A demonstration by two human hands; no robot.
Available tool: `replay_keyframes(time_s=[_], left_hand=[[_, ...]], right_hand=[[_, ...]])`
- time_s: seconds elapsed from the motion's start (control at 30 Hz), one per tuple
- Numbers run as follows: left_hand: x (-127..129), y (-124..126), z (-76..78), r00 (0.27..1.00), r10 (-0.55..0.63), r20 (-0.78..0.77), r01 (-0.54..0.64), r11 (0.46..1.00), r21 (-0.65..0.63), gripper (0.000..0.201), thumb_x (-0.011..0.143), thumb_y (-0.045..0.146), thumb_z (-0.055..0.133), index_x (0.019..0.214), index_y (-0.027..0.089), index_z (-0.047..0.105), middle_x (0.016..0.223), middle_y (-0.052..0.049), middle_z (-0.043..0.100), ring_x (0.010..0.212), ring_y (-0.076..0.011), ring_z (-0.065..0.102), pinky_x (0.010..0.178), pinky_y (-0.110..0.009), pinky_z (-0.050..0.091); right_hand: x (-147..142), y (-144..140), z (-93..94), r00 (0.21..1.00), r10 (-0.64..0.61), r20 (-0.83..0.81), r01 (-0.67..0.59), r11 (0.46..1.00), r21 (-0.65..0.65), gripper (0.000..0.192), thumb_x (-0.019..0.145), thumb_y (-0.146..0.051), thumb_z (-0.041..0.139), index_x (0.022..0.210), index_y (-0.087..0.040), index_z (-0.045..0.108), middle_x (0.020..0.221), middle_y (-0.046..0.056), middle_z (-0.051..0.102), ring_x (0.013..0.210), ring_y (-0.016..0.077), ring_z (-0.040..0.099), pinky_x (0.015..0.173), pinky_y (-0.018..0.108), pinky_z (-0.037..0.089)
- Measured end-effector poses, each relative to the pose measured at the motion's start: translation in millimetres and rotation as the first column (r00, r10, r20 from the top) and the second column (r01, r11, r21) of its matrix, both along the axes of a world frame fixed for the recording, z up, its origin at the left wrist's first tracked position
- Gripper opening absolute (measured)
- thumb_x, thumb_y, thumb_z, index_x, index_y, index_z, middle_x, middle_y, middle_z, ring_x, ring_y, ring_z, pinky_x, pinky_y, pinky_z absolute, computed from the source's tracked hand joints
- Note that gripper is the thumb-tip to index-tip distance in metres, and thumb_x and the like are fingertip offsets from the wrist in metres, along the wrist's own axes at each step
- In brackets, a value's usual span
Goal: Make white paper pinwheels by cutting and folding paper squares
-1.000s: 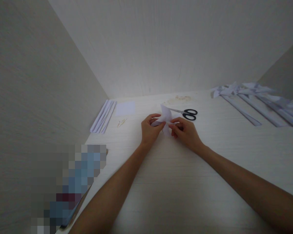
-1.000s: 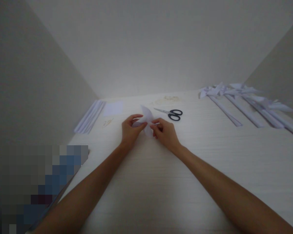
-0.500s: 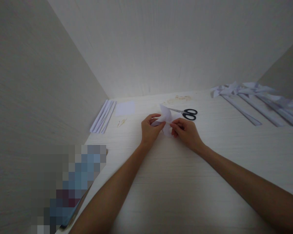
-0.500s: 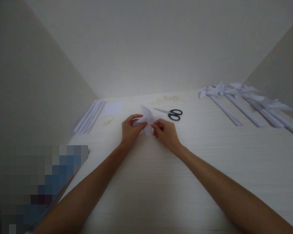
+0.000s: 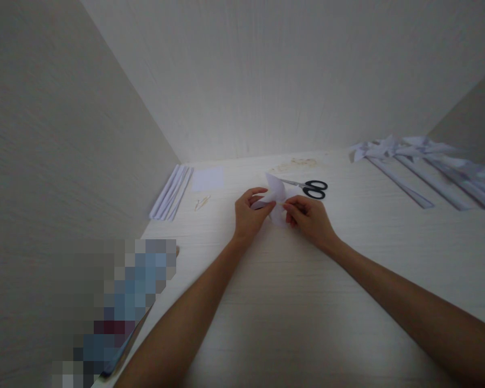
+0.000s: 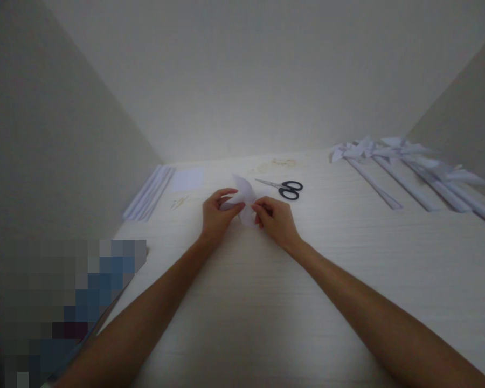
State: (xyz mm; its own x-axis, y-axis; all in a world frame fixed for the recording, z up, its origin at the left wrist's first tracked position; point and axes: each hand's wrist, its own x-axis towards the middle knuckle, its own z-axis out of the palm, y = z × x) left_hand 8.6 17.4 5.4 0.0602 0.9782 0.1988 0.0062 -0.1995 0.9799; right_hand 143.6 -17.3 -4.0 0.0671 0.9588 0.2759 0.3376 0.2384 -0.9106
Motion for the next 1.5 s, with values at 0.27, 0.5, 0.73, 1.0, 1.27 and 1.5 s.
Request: replay_keyframes(time_s=[0.27, 0.5, 0.73, 1.0, 1.27, 1.5], left_hand=[[-0.3, 0.0, -0.5, 1.000, -0.024, 0.018, 0.024, 1.000, 0.009, 0.032, 0.053, 0.016, 0.067, 0.083, 0.016, 0.057, 0.070, -0.003, 0.065, 0.059, -0.0129, 0.060, 0.051, -0.022, 0.046], [-0.6, -0.5, -0.7, 1.000, -0.030, -0.002, 0.030, 0.999, 0.040, 0.030, 0.054, 0.015, 0.066, 0.082, 0.015, 0.056, 0.069, -0.002, 0.065, 0.058, -0.0122, 0.060, 0.050, -0.020, 0.046], [-0.5, -0.8, -3.4, 0.999, -0.034, -0.014, 0.035, 0.997, 0.072, 0.030, 0.055, 0.014, 0.065, 0.084, 0.015, 0.056, 0.070, -0.001, 0.064, 0.061, -0.0114, 0.061, 0.054, -0.020, 0.048], [1.1, -2.3, -2.0, 1.000, -0.010, -0.013, 0.011, 0.997, 0.080, 0.031, 0.054, 0.012, 0.066, 0.084, 0.015, 0.057, 0.068, -0.001, 0.064, 0.061, -0.0114, 0.061, 0.055, -0.019, 0.048], [1.2, -1.0, -1.4, 1.000, -0.005, 0.016, 0.004, 0.999, 0.045, 0.031, 0.054, 0.016, 0.067, 0.083, 0.015, 0.056, 0.068, -0.002, 0.065, 0.056, -0.0122, 0.060, 0.049, -0.020, 0.046], [1.8, -0.1, -2.7, 0.999, -0.032, 0.028, 0.031, 0.999, 0.016, 0.034, 0.051, 0.016, 0.069, 0.083, 0.014, 0.056, 0.069, -0.003, 0.064, 0.059, -0.0126, 0.061, 0.050, -0.020, 0.046]], right_hand=[[0.8, 0.6, 1.0, 0.999, 0.025, -0.030, -0.026, 0.999, -0.038, 0.016, 0.075, -0.028, 0.050, 0.069, -0.015, 0.055, 0.047, -0.002, 0.052, 0.039, 0.0083, 0.046, 0.042, 0.020, 0.038], [1.9, 1.1, -0.5, 0.999, 0.037, 0.022, -0.037, 0.999, -0.039, 0.020, 0.077, -0.030, 0.047, 0.065, -0.015, 0.055, 0.046, -0.003, 0.051, 0.039, 0.0079, 0.045, 0.042, 0.020, 0.036], [2.1, 2.3, -1.2, 0.996, 0.044, 0.074, -0.041, 0.998, -0.039, 0.022, 0.077, -0.028, 0.045, 0.061, -0.015, 0.055, 0.044, -0.003, 0.050, 0.038, 0.0079, 0.043, 0.042, 0.020, 0.034], [-1.0, 0.3, -0.8, 1.000, -0.012, 0.023, 0.012, 1.000, -0.022, 0.014, 0.074, -0.027, 0.050, 0.070, -0.015, 0.056, 0.044, -0.003, 0.050, 0.038, 0.0078, 0.043, 0.041, 0.020, 0.034], [-3.2, -4.4, 1.2, 0.999, -0.038, -0.022, 0.040, 0.995, 0.096, 0.012, 0.073, -0.026, 0.054, 0.074, -0.019, 0.045, 0.045, -0.005, 0.053, 0.037, 0.0072, 0.047, 0.040, 0.018, 0.036], [-0.2, -0.1, 1.1, 0.980, -0.128, -0.150, 0.140, 0.987, 0.074, 0.017, 0.068, -0.028, 0.060, 0.059, -0.015, 0.055, 0.049, -0.001, 0.058, 0.041, 0.0086, 0.052, 0.040, 0.020, 0.041]])
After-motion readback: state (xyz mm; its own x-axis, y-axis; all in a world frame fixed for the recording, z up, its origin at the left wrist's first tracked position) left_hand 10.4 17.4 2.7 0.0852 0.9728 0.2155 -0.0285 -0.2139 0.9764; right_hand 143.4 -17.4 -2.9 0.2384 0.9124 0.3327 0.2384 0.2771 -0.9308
